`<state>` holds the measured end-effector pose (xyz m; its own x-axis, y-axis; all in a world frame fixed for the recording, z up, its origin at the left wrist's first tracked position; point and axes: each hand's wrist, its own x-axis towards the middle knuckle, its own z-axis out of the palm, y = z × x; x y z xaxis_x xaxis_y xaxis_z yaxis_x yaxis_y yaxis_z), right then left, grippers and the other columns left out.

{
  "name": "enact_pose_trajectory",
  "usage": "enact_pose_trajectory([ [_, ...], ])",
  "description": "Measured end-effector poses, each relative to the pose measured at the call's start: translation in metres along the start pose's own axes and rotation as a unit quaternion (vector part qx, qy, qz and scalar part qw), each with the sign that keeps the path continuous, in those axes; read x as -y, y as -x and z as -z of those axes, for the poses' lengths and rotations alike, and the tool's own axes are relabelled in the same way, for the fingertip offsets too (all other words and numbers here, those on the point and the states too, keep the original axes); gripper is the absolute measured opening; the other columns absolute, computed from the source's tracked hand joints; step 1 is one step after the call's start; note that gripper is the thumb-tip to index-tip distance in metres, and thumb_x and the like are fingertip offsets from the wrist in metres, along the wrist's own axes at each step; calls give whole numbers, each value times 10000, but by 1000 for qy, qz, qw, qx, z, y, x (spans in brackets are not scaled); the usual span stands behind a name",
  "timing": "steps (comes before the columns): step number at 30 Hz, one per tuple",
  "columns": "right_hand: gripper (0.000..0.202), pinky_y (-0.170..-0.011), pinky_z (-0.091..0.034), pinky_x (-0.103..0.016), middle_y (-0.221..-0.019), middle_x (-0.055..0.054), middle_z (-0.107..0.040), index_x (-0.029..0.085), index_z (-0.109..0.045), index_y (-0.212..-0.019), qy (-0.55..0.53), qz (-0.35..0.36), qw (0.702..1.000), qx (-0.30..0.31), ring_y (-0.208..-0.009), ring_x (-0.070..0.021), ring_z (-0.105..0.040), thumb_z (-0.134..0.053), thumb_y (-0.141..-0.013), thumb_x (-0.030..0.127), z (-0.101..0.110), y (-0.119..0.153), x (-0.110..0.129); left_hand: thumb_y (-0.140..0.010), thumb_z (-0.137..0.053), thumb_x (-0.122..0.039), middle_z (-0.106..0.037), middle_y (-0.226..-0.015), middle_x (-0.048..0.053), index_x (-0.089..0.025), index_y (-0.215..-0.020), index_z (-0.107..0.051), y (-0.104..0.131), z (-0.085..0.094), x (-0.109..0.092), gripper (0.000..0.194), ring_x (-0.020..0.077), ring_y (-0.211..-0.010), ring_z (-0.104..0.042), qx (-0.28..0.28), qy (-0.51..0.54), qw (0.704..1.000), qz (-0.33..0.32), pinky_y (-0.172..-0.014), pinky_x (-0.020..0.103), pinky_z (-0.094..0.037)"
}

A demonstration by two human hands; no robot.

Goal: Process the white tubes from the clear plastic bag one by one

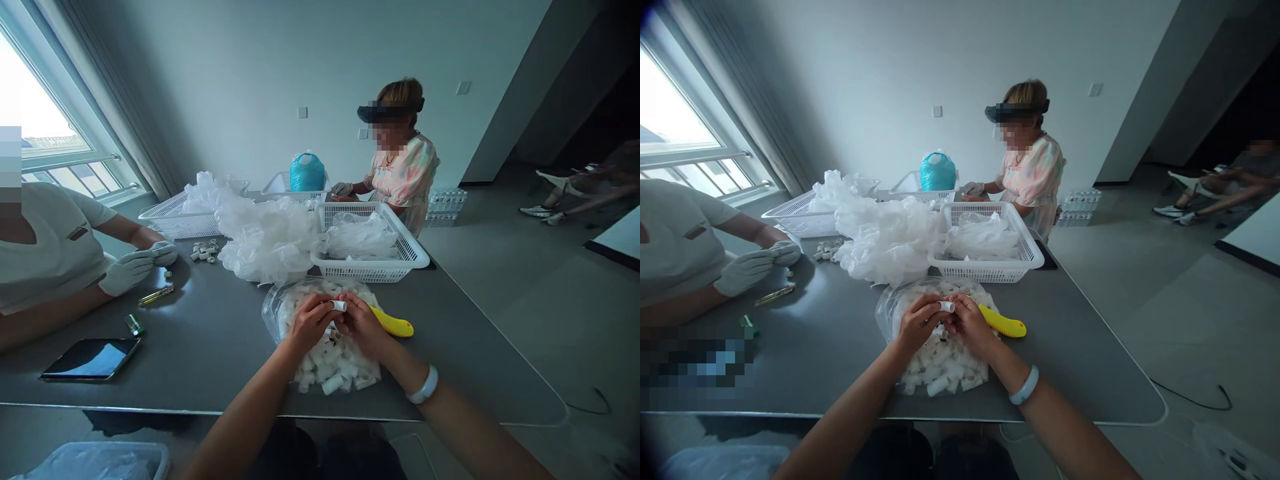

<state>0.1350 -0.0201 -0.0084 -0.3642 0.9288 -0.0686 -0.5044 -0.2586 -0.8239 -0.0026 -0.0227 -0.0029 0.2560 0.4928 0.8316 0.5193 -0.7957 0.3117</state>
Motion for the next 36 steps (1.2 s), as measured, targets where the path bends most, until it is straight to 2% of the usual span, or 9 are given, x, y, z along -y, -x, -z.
enact_pose_trajectory([
  [2,273,-391,-233,-217,-517,65,-446,235,-489,-745,1,-5,1000,4,-426,-87,-367,-664,-670,431,-1,1,0,-857,-543,-294,-651,-798,32,-181,-824,-587,3,-1,-1,126,119,-713,-617,-4,-10,1000,23,-646,230,-499],
  [6,277,-393,-276,-216,-519,69,-467,225,-486,-757,14,-16,1000,9,-424,-85,-403,-665,-672,419,-2,1,2,-818,-586,-377,-645,-744,11,-176,-932,-574,4,-2,-3,231,119,-644,-599,2,-18,996,92,-625,239,-492],
  [9,278,-406,-313,-223,-519,65,-478,225,-500,-794,33,-18,999,14,-429,-91,-427,-638,-698,448,-1,1,2,-842,-562,-332,-657,-807,42,-178,-983,-595,-1,0,-3,212,145,-753,-611,34,-7,997,63,-699,267,-497],
  [15,334,-407,-348,-254,-508,64,-470,236,-477,-767,72,-7,997,1,-413,-105,-444,-615,-690,530,-1,1,1,-844,-567,-259,-673,-839,56,-180,-974,-601,-5,1,0,157,167,-833,-612,24,6,1000,-7,-748,301,-496],
  [21,259,-487,-413,-253,-574,47,-546,204,-534,-797,79,-4,997,-10,-496,-104,-506,-667,-659,378,-4,2,2,-854,-533,-184,-670,-862,56,-180,-947,-599,-7,4,-1,114,153,-813,-596,24,-10,999,-28,-741,287,-492],
  [25,295,-502,-418,-251,-588,51,-556,200,-534,-834,74,3,997,-7,-509,-105,-521,-685,-645,369,-3,1,1,-859,-519,-180,-661,-855,53,-178,-930,-595,-8,4,0,104,152,-807,-588,18,-14,999,-29,-737,284,-493],
  [33,326,-475,-400,-244,-576,52,-540,201,-540,-811,87,31,996,0,-485,-99,-499,-690,-665,451,-5,0,-2,-859,-519,-204,-650,-869,53,-199,-972,-624,-4,3,3,154,144,-803,-607,12,20,999,47,-721,265,-499],
  [36,337,-474,-398,-242,-571,50,-537,199,-557,-803,75,33,997,-7,-495,-102,-494,-710,-639,452,-6,0,0,-810,-593,-241,-647,-865,51,-192,-885,-634,-4,2,4,98,149,-803,-608,-10,82,989,123,-715,270,-503],
])
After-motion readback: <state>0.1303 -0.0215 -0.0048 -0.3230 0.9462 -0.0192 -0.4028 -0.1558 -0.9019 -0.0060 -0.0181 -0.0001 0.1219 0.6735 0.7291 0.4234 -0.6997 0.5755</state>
